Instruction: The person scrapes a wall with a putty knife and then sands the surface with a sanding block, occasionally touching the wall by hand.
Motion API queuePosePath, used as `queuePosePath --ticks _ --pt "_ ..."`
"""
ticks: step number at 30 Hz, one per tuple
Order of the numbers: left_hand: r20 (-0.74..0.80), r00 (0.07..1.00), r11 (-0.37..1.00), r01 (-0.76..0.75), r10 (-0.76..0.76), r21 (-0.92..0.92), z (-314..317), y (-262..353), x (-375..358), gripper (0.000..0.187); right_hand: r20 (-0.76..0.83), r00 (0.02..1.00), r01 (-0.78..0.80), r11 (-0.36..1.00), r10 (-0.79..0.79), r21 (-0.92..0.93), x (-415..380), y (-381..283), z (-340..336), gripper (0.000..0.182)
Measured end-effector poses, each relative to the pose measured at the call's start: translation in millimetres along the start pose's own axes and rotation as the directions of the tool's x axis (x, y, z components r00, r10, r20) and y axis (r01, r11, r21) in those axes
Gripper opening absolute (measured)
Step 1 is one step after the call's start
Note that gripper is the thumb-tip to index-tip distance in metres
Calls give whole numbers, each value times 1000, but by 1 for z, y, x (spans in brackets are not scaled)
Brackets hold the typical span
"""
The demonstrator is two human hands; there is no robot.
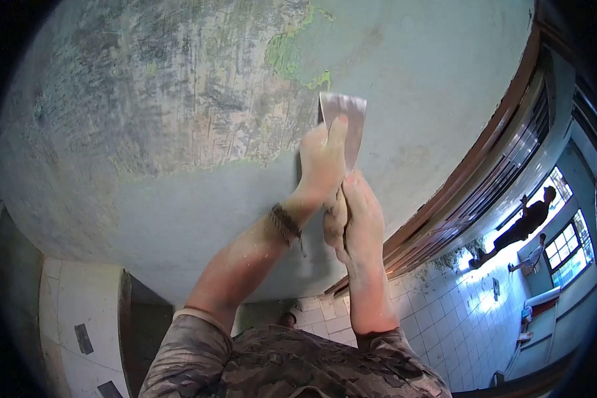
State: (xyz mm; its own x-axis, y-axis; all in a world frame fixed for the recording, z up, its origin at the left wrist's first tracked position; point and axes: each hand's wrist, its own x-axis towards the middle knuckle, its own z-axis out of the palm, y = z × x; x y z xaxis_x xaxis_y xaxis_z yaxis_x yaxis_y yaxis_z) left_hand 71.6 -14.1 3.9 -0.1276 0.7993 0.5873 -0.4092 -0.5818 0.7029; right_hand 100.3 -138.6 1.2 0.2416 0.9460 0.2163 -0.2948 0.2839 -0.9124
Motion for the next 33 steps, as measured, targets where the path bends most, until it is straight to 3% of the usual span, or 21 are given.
queuePosePath --ticks 3,5,8,10,13,15,17,19,22,28,31,33 --pt "86 994 998 68 -69 17 8 41 23 44 -22 997 74 997 -73 24 10 -21 16 31" --pt "94 993 997 74 -75 13 7 34 19 44 3 998 67 998 -67 4 9 -19 11 29" --pt "46 999 1000 -4 4 -10 0 15 6 45 0 998 59 998 -59 -23 0 0 5 29" --pt "74 997 997 -42 37 69 -3 14 13 43 -37 997 62 998 -63 -32 4 -5 14 31" --pt "100 992 995 82 -77 -49 5 25 29 44 -25 996 83 996 -85 -44 8 -19 20 39" --pt "98 992 994 85 -77 -74 2 17 18 44 -14 995 93 995 -94 -28 5 -15 18 42" --pt "96 994 992 66 -56 -105 0 9 13 44 -10 996 94 995 -94 -45 0 -2 8 39" --pt "46 998 997 -51 53 -50 2 10 14 44 5 995 104 992 -104 -68 6 -5 14 37" --pt "112 992 997 -46 52 -55 7 23 43 45 -29 991 129 991 -130 -33 15 -22 26 36" --pt "37 995 995 -93 92 26 4 17 10 54 -30 998 59 995 -61 -83 5 -13 14 42" --pt "46 987 988 -150 151 -19 10 19 30 54 -34 997 62 995 -65 -72 9 -18 22 42" --pt "67 990 993 -119 120 -20 15 38 48 53 -35 993 110 993 -112 -49 19 -33 33 31"
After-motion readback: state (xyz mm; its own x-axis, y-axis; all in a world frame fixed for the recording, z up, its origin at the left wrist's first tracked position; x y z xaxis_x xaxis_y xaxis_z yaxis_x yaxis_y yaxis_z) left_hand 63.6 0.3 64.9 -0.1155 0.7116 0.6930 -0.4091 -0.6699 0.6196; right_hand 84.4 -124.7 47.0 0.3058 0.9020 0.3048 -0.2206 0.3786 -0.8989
